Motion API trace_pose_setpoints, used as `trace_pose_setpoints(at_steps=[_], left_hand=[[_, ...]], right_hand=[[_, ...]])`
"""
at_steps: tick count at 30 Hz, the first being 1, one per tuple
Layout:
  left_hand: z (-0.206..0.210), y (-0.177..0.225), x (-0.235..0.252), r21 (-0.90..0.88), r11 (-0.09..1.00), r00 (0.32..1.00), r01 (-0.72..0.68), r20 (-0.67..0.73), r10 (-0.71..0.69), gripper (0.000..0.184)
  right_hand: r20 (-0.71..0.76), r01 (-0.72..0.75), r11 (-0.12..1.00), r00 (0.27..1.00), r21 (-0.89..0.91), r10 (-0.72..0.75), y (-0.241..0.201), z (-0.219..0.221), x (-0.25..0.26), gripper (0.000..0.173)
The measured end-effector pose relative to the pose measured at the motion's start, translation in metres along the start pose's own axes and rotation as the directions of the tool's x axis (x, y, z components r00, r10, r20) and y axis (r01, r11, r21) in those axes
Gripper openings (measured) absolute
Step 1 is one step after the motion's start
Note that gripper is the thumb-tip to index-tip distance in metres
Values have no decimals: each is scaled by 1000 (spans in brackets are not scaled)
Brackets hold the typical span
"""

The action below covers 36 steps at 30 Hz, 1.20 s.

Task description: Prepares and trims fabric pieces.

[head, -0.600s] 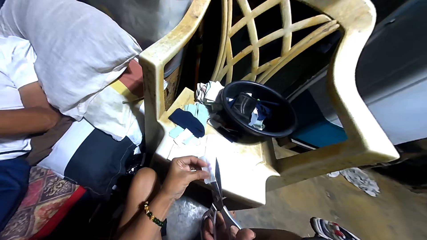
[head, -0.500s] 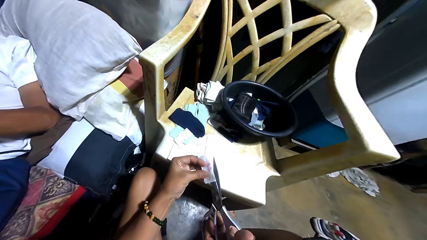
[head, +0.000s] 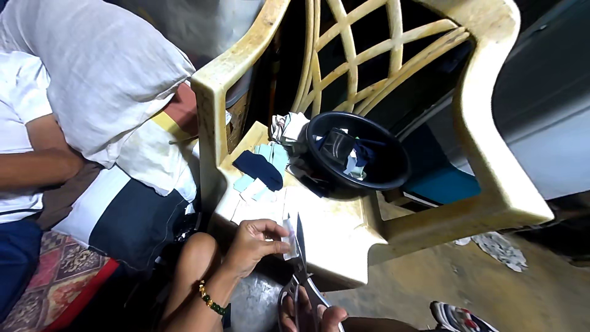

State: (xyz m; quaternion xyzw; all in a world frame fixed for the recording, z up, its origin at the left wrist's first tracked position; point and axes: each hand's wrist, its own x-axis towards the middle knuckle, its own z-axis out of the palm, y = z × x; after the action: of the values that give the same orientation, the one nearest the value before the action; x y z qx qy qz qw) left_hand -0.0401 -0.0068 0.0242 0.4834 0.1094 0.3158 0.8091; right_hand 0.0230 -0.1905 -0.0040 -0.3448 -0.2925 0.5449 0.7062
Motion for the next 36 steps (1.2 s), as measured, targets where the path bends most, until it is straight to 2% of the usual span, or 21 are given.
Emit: trace_pose_setpoints(at_steps=[8,11,13,14,15,16,17,18,19,20,24,28,32,34,36], left_hand=[[-3,3,1,5,1000,1000,-13,-3,13,28],[-4,1,-1,18,1000,1000,-20,24,19,27],[-6,2,-2,42,999,999,-33,20,32,26],[-9,3,-2,64,996,998,-54,15,54,25],[-11,3,-2,88,993,996,-84,6,83,23],[-13,3,-2,102,989,994,-112,-9,113,21],[-15,4,-1,103,986,990,-133,-28,137,19],[-17,5,-2,95,984,987,-149,-48,154,18],[-19,6,-2,89,984,984,-157,-67,163,18],[-20,7,-2,86,983,982,-164,-84,171,18],[-28,6,-2,118,973,974,-196,-91,207,19],[-30,7,-4,124,976,974,-181,-116,195,26],[-25,11,-4,139,982,977,-130,-153,151,18],[-22,11,-4,154,981,975,-118,-168,144,18],[-17,11,-4,175,978,971,-116,-186,149,20]], right_hand=[[-160,-5,992,987,-128,-15,2,2,4,52],[-177,12,989,983,-145,-38,1,2,5,51],[-194,32,941,976,-336,-103,-9,1,5,50],[-227,37,859,958,-510,-176,-21,2,6,46],[-270,1,712,925,-703,-267,-37,4,7,38],[-297,-91,485,881,-870,-368,-55,4,10,38],[-298,-209,237,843,-949,-447,-73,0,15,38],[-291,-300,62,818,-952,-496,-88,-3,21,35],[-297,-369,-41,805,-928,-514,-102,-8,29,33],[-326,-427,-95,799,-899,-506,-114,-14,37,32],[-521,-612,-142,755,-778,-398,-138,-36,74,32],[-582,-664,-176,731,-726,-356,-141,-63,96,34],[-516,-631,-150,729,-761,-449,-130,-91,96,31],[-483,-622,-196,737,-758,-473,-127,-89,95,33],[-341,-541,-251,762,-803,-550,-122,-75,90,29]])
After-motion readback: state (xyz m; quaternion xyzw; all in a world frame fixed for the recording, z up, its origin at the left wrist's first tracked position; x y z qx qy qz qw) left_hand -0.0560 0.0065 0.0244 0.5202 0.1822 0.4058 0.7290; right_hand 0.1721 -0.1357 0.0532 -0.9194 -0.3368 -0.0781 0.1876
